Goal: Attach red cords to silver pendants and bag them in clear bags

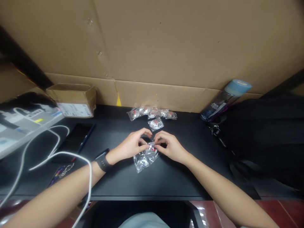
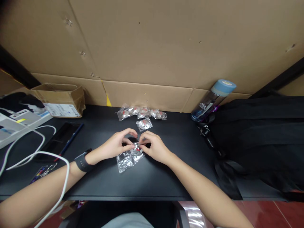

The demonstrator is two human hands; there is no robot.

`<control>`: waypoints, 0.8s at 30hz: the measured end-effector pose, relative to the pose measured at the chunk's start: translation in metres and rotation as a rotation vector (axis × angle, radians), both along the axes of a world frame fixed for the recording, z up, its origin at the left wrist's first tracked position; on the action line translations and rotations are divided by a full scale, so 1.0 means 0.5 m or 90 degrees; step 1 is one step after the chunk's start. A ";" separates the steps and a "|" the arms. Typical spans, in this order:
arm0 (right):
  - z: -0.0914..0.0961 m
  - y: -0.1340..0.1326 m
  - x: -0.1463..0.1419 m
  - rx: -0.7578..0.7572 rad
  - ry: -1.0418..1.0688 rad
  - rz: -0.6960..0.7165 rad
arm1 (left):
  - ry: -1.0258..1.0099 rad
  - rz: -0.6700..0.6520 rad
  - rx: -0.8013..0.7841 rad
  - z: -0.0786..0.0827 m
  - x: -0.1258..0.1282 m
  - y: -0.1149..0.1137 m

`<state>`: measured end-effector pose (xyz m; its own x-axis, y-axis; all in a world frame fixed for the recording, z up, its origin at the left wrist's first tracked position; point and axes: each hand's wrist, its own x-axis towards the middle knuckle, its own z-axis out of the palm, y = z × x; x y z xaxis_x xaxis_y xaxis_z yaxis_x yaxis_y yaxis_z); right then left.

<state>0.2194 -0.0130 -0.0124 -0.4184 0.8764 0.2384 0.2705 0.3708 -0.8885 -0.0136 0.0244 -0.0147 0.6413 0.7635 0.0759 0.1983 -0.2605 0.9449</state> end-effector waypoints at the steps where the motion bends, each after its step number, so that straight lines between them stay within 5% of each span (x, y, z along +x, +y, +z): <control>1: 0.002 -0.001 -0.002 0.007 -0.002 -0.001 | -0.005 -0.001 -0.004 0.000 0.001 -0.001; 7: 0.023 0.003 0.009 0.096 -0.109 -0.068 | -0.012 -0.003 -0.010 0.003 0.002 -0.003; 15: 0.032 0.013 0.051 -0.099 -0.151 0.043 | -0.079 0.065 -0.021 -0.011 0.001 0.017; 24: 0.009 0.022 0.036 -0.110 -0.089 -0.113 | -0.184 0.152 -0.016 -0.016 0.008 0.027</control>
